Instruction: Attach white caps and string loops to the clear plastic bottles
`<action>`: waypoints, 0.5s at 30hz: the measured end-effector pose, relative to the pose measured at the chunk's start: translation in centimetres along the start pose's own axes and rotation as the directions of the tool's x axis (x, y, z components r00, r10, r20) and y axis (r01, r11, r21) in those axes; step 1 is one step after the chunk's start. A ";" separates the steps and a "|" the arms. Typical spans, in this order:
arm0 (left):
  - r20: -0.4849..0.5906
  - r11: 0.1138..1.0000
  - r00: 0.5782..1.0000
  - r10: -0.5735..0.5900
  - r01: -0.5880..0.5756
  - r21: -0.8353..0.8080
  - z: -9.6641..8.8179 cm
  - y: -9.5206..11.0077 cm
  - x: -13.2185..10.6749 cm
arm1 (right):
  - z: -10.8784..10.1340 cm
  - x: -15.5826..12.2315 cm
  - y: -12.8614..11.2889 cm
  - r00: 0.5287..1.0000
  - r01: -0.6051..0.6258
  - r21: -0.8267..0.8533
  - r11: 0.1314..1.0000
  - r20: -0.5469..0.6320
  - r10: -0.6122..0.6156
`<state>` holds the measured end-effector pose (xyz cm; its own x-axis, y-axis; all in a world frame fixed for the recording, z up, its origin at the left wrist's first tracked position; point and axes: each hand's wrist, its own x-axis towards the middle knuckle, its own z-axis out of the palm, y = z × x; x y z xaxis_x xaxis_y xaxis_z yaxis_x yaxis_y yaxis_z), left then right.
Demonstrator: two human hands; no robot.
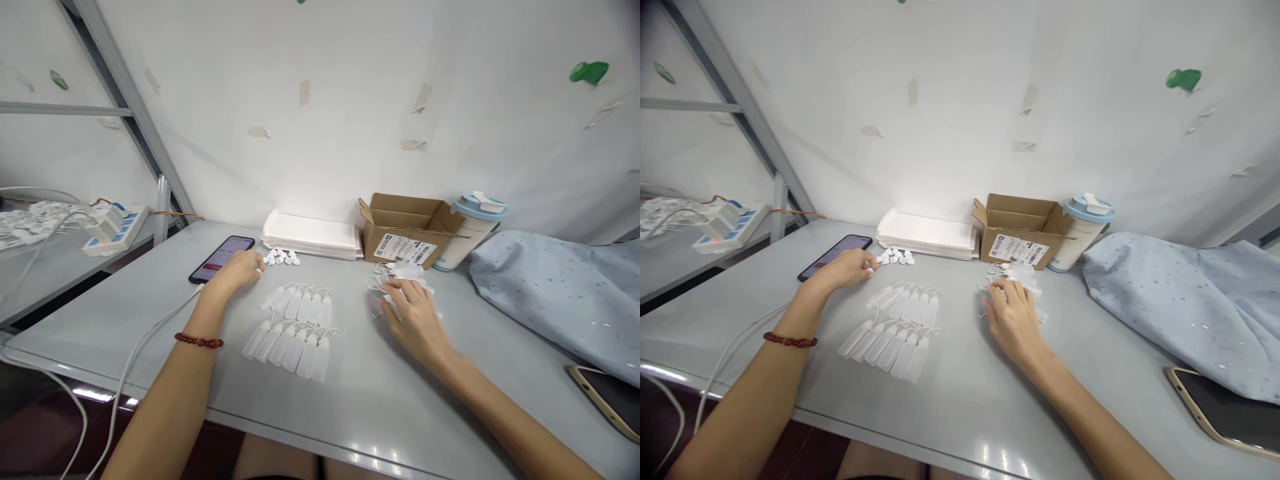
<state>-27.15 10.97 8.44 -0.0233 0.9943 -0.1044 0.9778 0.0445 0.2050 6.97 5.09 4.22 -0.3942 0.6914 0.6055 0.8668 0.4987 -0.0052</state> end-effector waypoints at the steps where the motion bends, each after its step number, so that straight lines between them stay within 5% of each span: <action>1: -0.003 1.000 1.000 0.003 -0.003 -0.011 0.1 -0.1 0.1 | -0.2 0.1 -0.7 1.000 0.024 0.040 0.999 -0.013 -0.024; 5: 0.003 1.000 1.000 0.005 -0.005 -0.016 0.2 -0.2 0.1 | -1.0 1.2 -4.9 0.982 0.173 0.221 0.960 0.031 -0.185; 8: 0.000 1.000 1.000 -0.001 0.001 -0.015 0.2 0.2 0.0 | -1.4 2.9 -8.7 0.925 0.299 0.311 0.902 0.139 -0.354; 15: -0.027 0.998 0.998 -0.060 0.059 -0.027 0.4 0.6 0.2 | -1.2 8.5 -15.4 0.595 0.734 0.232 0.639 0.235 -0.769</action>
<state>-26.53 11.11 8.12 -0.0876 0.9920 -0.0905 0.9685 0.1061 0.2251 -9.35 2.66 10.35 -0.9726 0.1510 0.1770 0.1937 0.9470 0.2564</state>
